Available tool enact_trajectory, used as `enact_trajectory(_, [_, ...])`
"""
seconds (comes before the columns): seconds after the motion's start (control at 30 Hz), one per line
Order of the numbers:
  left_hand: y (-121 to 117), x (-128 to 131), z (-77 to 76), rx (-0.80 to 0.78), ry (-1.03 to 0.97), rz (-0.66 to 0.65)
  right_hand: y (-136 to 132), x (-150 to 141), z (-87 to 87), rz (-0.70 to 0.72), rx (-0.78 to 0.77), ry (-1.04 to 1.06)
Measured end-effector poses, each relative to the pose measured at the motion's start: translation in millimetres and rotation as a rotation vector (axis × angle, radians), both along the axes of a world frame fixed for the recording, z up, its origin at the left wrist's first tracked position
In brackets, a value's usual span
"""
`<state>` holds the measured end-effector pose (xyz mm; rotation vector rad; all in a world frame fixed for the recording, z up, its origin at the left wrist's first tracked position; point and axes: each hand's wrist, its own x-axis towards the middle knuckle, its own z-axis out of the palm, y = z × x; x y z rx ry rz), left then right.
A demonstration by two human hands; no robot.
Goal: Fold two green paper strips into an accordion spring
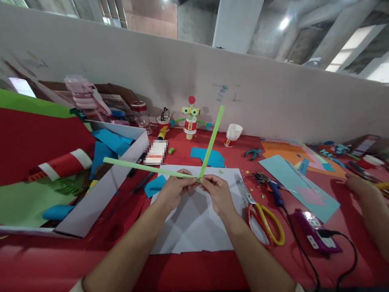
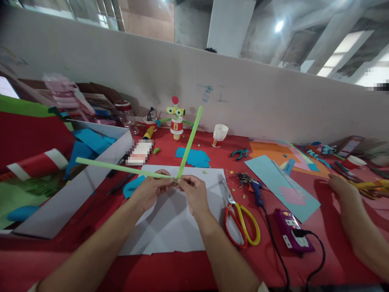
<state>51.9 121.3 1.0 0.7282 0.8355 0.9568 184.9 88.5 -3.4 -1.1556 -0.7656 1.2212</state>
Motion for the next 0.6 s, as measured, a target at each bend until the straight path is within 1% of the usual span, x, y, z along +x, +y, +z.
enact_trajectory(0.13, [0.2,-0.3,1.0,0.022,-0.003,0.006,-2.7,-2.7,-2.7,-0.015,0.077,-0.106])
enact_trajectory(0.2, [2.5,-2.1,0.9,-0.038,-0.037,-0.001,-4.7,-3.6,-2.2,0.012,0.111,-0.11])
enact_trajectory(0.3, [6.4,-5.3,0.4,-0.171,-0.119,0.017,-6.9,-3.9,-0.5,0.08,0.166,-0.011])
enact_trajectory(0.4, [7.8,-6.9,0.6,-0.24,-0.171,0.013,-7.8,-3.7,-0.3,0.105,0.195,0.042])
enact_trajectory(0.5, [8.0,-6.8,1.0,-0.249,-0.18,0.003,-8.3,-3.7,-0.7,0.094,0.197,0.028])
enact_trajectory(0.6, [8.2,-6.1,0.3,-0.193,-0.158,0.002,-8.6,-3.6,0.1,0.084,0.166,0.022])
